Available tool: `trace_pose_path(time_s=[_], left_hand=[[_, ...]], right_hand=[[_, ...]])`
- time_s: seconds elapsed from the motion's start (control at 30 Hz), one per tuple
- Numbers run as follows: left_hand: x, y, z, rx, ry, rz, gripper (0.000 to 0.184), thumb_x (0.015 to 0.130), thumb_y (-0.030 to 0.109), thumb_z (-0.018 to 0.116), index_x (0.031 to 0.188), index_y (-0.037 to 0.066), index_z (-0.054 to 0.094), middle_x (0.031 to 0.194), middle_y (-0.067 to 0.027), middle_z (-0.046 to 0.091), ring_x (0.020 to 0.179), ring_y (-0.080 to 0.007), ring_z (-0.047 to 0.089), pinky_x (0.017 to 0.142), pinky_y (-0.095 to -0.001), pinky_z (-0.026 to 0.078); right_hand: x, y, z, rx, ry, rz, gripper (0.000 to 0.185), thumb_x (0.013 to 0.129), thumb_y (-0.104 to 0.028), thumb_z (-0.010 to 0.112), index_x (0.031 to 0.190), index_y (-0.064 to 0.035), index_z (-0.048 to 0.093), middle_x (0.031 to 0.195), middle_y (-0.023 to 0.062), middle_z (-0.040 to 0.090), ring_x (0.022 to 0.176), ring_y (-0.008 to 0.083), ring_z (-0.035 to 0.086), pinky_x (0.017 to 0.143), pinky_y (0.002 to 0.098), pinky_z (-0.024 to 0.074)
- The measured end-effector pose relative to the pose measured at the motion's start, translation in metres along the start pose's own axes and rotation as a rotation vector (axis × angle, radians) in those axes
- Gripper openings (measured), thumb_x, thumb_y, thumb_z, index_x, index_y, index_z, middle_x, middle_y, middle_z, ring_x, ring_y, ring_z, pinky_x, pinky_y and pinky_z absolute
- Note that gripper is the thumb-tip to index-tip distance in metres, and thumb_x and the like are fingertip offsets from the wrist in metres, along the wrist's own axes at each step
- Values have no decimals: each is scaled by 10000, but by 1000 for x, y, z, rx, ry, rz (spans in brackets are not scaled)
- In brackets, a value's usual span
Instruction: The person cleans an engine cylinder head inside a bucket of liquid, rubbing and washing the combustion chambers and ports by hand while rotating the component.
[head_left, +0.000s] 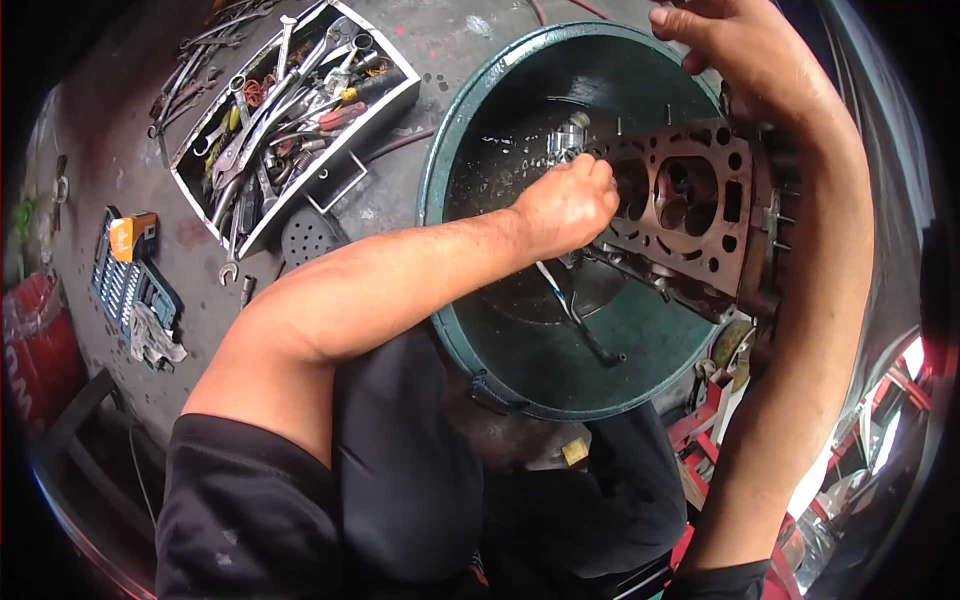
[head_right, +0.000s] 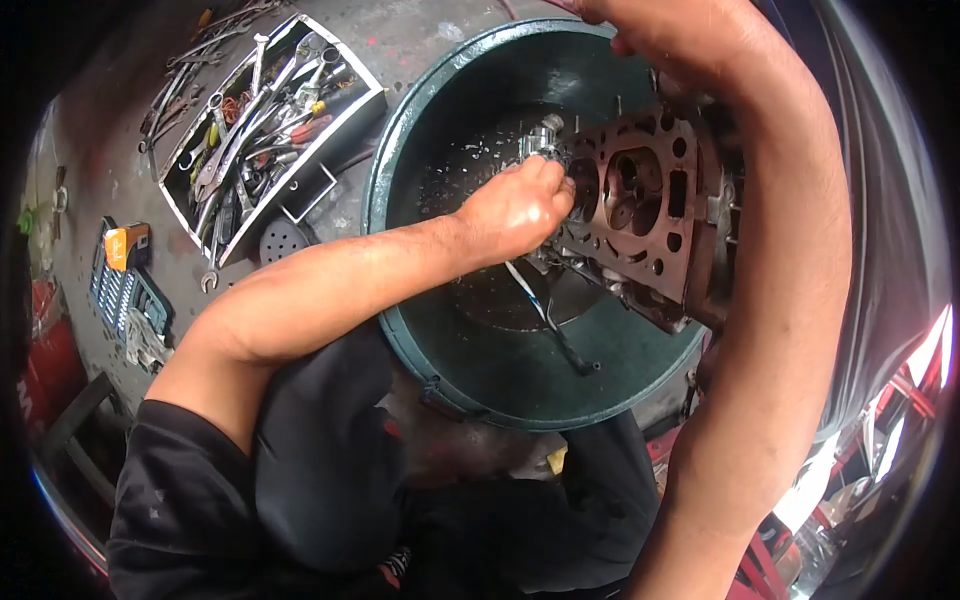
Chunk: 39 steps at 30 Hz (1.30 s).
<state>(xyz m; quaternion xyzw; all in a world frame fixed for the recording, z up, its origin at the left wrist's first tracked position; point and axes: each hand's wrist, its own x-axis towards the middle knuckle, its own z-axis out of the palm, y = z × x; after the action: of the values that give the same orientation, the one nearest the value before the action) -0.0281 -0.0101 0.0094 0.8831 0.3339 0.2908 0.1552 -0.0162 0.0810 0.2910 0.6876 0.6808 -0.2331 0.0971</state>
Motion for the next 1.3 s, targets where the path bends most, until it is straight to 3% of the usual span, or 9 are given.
trace_pose_path(time_s=[0.2, 0.33, 0.47, 0.73, 0.83, 1.0, 1.13, 1.2, 1.3], left_hand=[[2, -7, -12, 1, -17, -15, 256, 793, 58, 556, 1011, -55, 630, 923, -161, 564, 920, -312, 584, 779, -391, 521], [2, 4, -9, -122, -86, -136, 315, 776, 106, 578, 1042, -52, 638, 916, -130, 567, 895, -278, 575, 749, -362, 533], [5, -5, -5, 102, 7, 4, 256, 774, 78, 575, 988, -51, 630, 914, -144, 565, 895, -296, 581, 761, -378, 535], [6, -11, -6, 71, 10, 50, 221, 784, 82, 568, 957, -38, 635, 952, -180, 576, 905, -342, 588, 783, -451, 504], [6, 5, 0, -53, -48, -88, 211, 780, 122, 571, 935, 0, 645, 948, -151, 589, 911, -301, 576, 766, -414, 499], [11, -20, -22, 37, -26, 80, 162, 796, 119, 575, 871, -9, 641, 903, -143, 580, 923, -307, 592, 796, -425, 500], [15, -31, -44, -56, -41, -172, 148, 806, 84, 580, 906, 7, 656, 918, -156, 583, 960, -338, 601, 777, -453, 523], [4, -50, -60, -143, 113, -343, 260, 795, 74, 645, 1051, 40, 670, 926, -187, 608, 944, -380, 618, 817, -454, 525], [-1, -62, -68, -477, 423, -502, 290, 856, 136, 643, 1129, 40, 641, 1065, -183, 664, 1007, -370, 637, 885, -424, 517]], right_hand=[[-12, 0, 15, -214, 226, -191, 412, 970, -167, 548, 1349, -4, 536, 1153, 165, 667, 905, 189, 647, 754, 306, 546], [-3, 1, 2, 30, -6, -31, 395, 968, -186, 561, 1318, -2, 564, 1224, 188, 645, 1081, 249, 636, 961, 364, 501], [-5, 9, 17, -151, 202, -225, 383, 961, -155, 546, 1304, 13, 571, 1146, 170, 669, 867, 201, 648, 694, 303, 548], [-3, 10, 10, -228, 206, -275, 404, 956, -186, 565, 1313, 1, 571, 1184, 188, 664, 980, 238, 666, 824, 333, 550], [-2, 3, -5, 35, -96, 61, 410, 954, -192, 575, 1321, -9, 567, 1193, 177, 664, 1077, 259, 643, 933, 355, 515], [-11, 2, 22, -168, 239, -226, 393, 940, -163, 587, 1291, 14, 578, 1167, 199, 665, 997, 239, 667, 860, 339, 546], [-6, 21, 13, -31, 213, -232, 353, 895, -190, 605, 1158, 39, 656, 1077, 197, 699, 931, 251, 686, 840, 377, 555], [6, 48, 21, -721, 372, -414, 472, 839, -150, 700, 1292, -109, 576, 1416, 128, 501, 1304, 348, 459, 1074, 440, 385], [-52, 26, 51, -875, 382, -521, 429, 791, -137, 714, 1206, -79, 622, 1274, 134, 578, 1272, 345, 480, 1066, 463, 382]])
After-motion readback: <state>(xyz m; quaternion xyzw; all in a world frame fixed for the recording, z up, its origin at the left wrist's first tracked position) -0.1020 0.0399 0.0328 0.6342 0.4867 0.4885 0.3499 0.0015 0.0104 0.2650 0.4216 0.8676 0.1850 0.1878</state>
